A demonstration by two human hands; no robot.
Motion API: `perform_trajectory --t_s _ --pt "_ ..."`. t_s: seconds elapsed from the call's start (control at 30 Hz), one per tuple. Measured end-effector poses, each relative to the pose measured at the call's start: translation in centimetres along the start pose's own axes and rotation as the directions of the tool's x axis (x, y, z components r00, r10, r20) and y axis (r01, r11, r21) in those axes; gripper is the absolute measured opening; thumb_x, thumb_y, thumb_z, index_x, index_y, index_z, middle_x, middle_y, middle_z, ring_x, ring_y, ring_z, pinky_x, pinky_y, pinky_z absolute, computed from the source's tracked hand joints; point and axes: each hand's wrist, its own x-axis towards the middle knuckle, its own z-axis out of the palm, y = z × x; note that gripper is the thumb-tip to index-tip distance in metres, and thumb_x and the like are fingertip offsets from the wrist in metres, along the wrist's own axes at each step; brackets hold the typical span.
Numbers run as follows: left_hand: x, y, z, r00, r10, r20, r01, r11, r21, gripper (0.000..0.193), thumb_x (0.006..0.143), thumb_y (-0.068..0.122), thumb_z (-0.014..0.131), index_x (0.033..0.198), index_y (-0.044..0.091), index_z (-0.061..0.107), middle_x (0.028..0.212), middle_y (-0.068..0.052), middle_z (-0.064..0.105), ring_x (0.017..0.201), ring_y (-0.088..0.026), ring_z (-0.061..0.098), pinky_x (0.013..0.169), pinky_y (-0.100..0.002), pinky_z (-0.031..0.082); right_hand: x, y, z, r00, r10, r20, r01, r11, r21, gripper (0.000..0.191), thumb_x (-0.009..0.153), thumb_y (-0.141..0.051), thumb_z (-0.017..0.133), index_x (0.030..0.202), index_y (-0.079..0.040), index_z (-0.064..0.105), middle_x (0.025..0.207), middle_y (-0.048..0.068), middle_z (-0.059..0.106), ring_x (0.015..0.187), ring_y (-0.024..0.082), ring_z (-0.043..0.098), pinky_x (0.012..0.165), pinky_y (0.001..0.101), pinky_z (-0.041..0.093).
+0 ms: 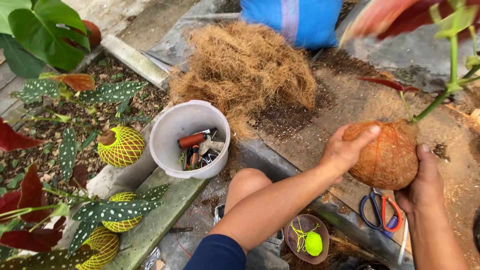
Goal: The person trims the roots of a plant growing in a coconut shell using shears, then places the finished unit aside and picks up another coconut shell with a plant to continue the process.
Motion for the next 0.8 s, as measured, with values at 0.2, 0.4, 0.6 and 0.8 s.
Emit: perform_trajectory --t_s 0.2,0.4,0.6,0.8 --pt "-2.6 -2.2 0.6 0.982 0.176 -0.062 -0.173 0.983 0.053 0.105 0.081 0.06 0.079 0.151 -0.008 0.041 0.134 -0.023 0.064 0.123 -0.028 0.063 0.104 -0.036 0.051 -1.7 3.0 -0.5 0.951 -0.163 -0.264 0.143 0.985 -0.091 0.056 0.116 -0.048 0.061 0.133 0.005 0.059 0.12 0.011 0.074 0.097 0.019 0.077 0.078 0.0307 0.065" --pt "-0.8 -1.6 0.1 0.988 0.135 -0.072 -0.151 0.938 -0.312 0.079 0.084 0.052 0.076 0.14 0.0 0.057 0.122 -0.01 0.066 0.113 -0.022 0.062 0.099 -0.038 0.051 -2.2 2.7 0.4 0.865 -0.479 -0.149 0.307 0.741 -0.597 0.059 0.114 -0.047 0.062 0.138 0.006 0.058 0.125 0.014 0.065 0.115 0.023 0.062 0.101 0.0349 0.049" --pt "-1.1 -1.3 -1.7 0.999 0.011 -0.039 -0.027 0.9 -0.435 0.061 0.093 0.05 0.063 0.138 0.009 0.056 0.136 -0.013 0.061 0.122 -0.025 0.061 0.105 -0.047 0.049 -4.0 3.8 3.5 0.852 -0.511 -0.114 0.376 0.748 -0.547 0.102 0.083 -0.054 0.08 0.156 0.002 0.036 0.144 0.017 0.057 0.132 0.023 0.056 0.114 0.0381 0.045" --pt "-0.5 0.6 -3.0 0.98 -0.021 0.196 0.118 0.86 -0.497 0.065 0.095 0.057 0.054 0.14 0.009 0.054 0.14 -0.016 0.059 0.127 -0.033 0.06 0.107 -0.055 0.049 -4.4 2.1 3.7 0.834 -0.55 -0.031 0.456 0.72 -0.523 0.103 0.092 -0.07 0.058 0.158 0.004 0.029 0.155 0.024 0.044 0.144 0.031 0.045 0.119 0.0427 0.037"
